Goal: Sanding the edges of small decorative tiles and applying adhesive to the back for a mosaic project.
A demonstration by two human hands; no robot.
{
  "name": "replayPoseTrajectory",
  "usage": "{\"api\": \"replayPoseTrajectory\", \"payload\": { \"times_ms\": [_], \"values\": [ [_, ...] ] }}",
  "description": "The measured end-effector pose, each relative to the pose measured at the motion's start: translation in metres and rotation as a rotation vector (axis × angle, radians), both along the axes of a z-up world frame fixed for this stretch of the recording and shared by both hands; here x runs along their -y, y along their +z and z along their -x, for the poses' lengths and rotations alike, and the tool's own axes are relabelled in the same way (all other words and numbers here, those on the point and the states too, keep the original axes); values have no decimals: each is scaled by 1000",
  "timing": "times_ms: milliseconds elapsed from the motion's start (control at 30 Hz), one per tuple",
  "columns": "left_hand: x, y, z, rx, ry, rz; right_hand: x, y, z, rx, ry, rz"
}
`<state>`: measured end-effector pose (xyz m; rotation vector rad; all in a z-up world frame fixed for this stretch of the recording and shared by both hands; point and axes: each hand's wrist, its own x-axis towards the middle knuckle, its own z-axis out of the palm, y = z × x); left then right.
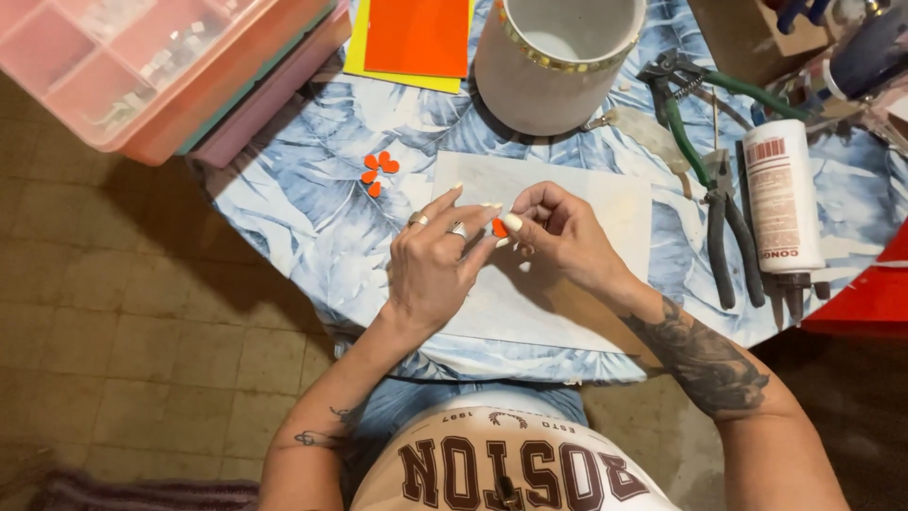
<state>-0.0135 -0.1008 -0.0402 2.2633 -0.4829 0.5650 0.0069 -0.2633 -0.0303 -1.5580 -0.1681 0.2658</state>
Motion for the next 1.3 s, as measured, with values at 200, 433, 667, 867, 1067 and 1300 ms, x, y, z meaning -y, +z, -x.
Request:
{"api": "replayPoseTrajectory", "payload": {
  "times_ms": [200, 433, 667, 867, 1067, 1300],
  "values": [
    [1, 0, 4, -14, -21, 11, -2, 15, 10, 125, 146, 240],
    [8, -10, 41, 26, -264, -255, 48, -21, 9, 730, 123, 888],
    [6, -14, 46, -112, -441, -518, 53, -14, 44, 940, 149, 1316],
    [5, -20, 45, -138, -486, -442, 24, -25, 10, 935, 149, 1183],
    [3, -12, 44, -134, -471, -463, -15, -45, -67, 1116, 229, 1106],
    [1, -16, 43, -119, -492, -447, 63, -21, 40, 954, 326, 1226]
  ]
}}
